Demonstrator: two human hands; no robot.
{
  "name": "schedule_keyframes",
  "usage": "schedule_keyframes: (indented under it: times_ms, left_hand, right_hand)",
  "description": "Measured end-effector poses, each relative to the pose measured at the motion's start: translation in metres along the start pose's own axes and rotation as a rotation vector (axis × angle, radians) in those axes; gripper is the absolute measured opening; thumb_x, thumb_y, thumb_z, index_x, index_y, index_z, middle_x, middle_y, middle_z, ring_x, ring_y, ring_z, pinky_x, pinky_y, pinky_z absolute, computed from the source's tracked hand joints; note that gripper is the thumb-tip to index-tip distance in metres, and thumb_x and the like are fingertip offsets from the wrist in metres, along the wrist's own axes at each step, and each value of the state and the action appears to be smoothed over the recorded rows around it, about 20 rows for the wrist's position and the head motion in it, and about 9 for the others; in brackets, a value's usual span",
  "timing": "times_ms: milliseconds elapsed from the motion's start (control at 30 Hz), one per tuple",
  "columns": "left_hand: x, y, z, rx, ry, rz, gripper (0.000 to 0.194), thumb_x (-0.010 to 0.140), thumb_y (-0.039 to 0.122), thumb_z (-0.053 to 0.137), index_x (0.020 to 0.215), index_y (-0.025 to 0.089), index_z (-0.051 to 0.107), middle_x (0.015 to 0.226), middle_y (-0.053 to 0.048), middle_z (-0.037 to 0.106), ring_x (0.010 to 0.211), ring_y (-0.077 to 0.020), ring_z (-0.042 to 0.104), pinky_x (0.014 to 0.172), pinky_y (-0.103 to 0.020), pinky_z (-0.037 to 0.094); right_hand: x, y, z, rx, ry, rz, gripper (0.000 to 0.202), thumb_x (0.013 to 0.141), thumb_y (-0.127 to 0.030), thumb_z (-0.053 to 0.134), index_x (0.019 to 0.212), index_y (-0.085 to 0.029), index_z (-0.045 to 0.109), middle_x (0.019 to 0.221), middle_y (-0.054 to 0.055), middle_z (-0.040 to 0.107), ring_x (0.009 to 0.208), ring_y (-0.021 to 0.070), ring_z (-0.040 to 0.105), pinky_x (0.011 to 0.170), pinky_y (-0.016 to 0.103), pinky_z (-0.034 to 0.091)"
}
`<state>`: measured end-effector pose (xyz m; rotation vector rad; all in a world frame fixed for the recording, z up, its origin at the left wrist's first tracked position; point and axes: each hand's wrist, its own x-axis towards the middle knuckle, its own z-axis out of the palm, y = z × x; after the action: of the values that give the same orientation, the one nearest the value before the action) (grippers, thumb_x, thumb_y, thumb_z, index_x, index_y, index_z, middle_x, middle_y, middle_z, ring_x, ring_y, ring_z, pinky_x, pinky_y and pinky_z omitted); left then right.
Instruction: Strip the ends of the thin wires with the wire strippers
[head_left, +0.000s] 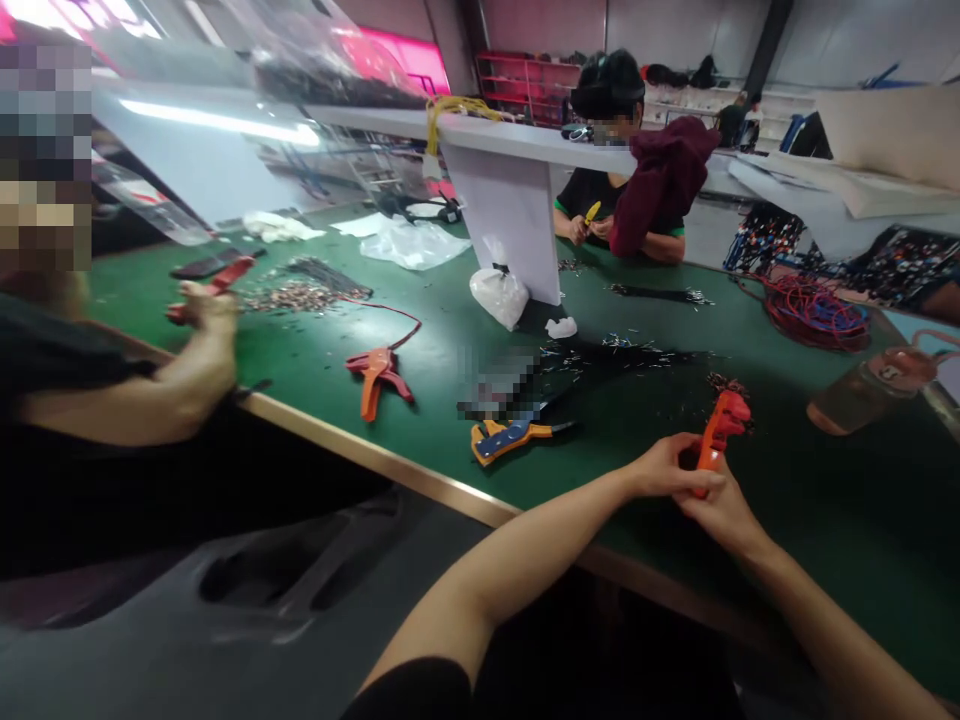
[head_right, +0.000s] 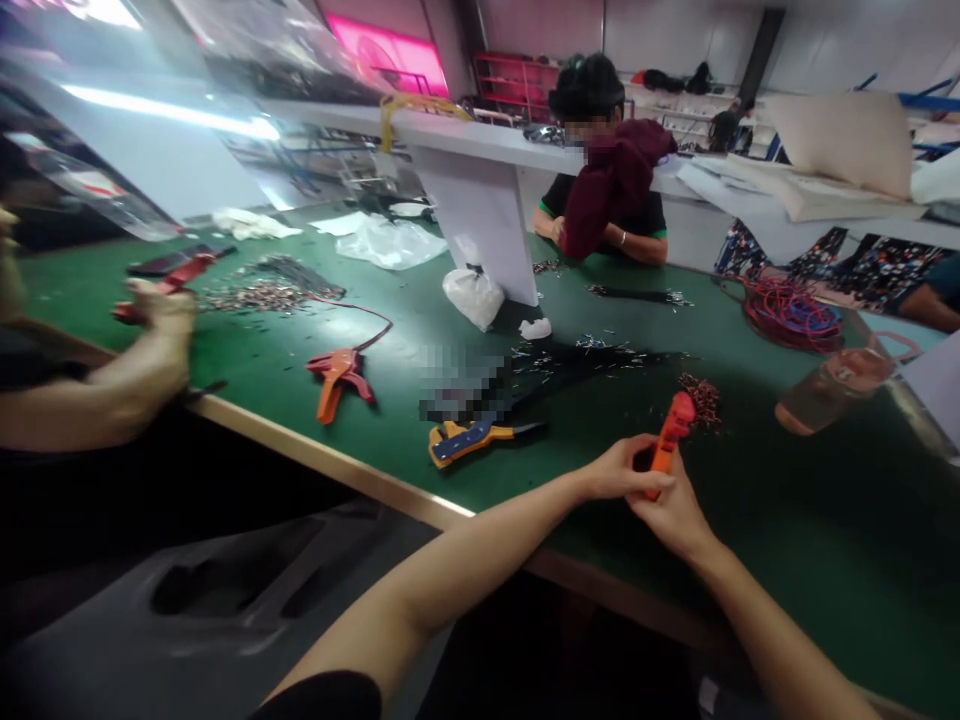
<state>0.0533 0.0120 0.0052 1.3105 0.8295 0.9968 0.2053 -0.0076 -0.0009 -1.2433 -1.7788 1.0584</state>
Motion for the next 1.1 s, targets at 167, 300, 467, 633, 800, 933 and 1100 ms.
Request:
schedule_keyframes:
  times_ms: [167,300,467,633,800,933,1100]
  left_hand:
    - [0.006,-0.006,-0.02,-0.335,0.14,0.031,0.056,0.063,0.055,0.087,0.098,0.014,0.073,0.092,-0.008,0.075,0.088,-0.0244,0.07,0.087,-0.039,0.054]
    - [0.013,-0.005,-0.032,-0.47,0.348,0.09,0.045,0.069,0.051,0.082,0.094,0.016,0.07,0.094,-0.008,0.074,0.093,-0.0243,0.069,0.086,-0.038,0.055]
    - [0.011,-0.001,-0.041,-0.67,0.424,0.036,0.041,0.073,0.047,0.071,0.101,0.019,0.062,0.09,-0.004,0.066,0.087,-0.023,0.067,0.084,-0.042,0.056]
    - [0.009,0.001,-0.04,-0.661,0.444,0.038,0.056,0.061,0.032,0.078,0.114,0.024,0.059,0.094,0.001,0.057,0.084,-0.0158,0.058,0.08,-0.035,0.054]
    - [0.012,-0.002,-0.041,-0.569,0.436,0.053,0.064,0.053,0.02,0.077,0.115,0.023,0.062,0.089,0.001,0.055,0.078,-0.0137,0.053,0.068,-0.027,0.045]
    - [0.012,-0.006,-0.045,-0.55,0.355,0.084,0.062,0.052,0.019,0.073,0.113,0.021,0.065,0.09,0.0,0.059,0.076,-0.0137,0.054,0.066,-0.027,0.044]
    - [0.013,-0.008,-0.047,-0.441,0.418,0.143,0.06,0.051,0.021,0.081,0.109,0.022,0.066,0.089,0.001,0.059,0.079,-0.0144,0.054,0.072,-0.028,0.046]
  right_hand:
    - [0.032,-0.017,-0.031,-0.027,-0.24,-0.052,0.073,0.081,-0.051,0.072,0.145,-0.023,0.051,0.14,0.015,0.065,0.129,0.0333,0.063,0.109,0.054,0.05]
    - [0.082,-0.01,-0.042,-0.195,-0.144,-0.1,0.043,0.097,-0.049,0.052,0.126,-0.023,0.068,0.114,0.01,0.078,0.109,0.0273,0.073,0.1,0.047,0.056]
    - [0.151,0.006,-0.024,-0.599,-0.082,-0.178,0.031,0.094,-0.027,0.056,0.12,-0.02,0.071,0.114,0.011,0.076,0.1,0.0232,0.072,0.092,0.04,0.057]
    - [0.194,0.004,0.0,-0.831,-0.124,-0.153,0.03,0.094,-0.02,0.06,0.121,-0.022,0.071,0.127,0.012,0.068,0.119,0.0252,0.064,0.102,0.038,0.05]
    - [0.206,-0.005,0.005,-1.033,-0.207,-0.119,0.02,0.095,-0.018,0.058,0.107,-0.018,0.074,0.125,0.018,0.067,0.115,0.0312,0.066,0.093,0.04,0.053]
    - [0.203,-0.011,0.0,-1.121,-0.27,-0.118,0.015,0.095,-0.018,0.059,0.099,-0.016,0.074,0.114,0.018,0.073,0.103,0.03,0.072,0.085,0.038,0.052]
    - [0.184,-0.019,-0.02,-1.143,-0.225,-0.138,0.022,0.101,-0.025,0.05,0.105,-0.019,0.07,0.102,0.014,0.078,0.093,0.0265,0.075,0.078,0.034,0.049]
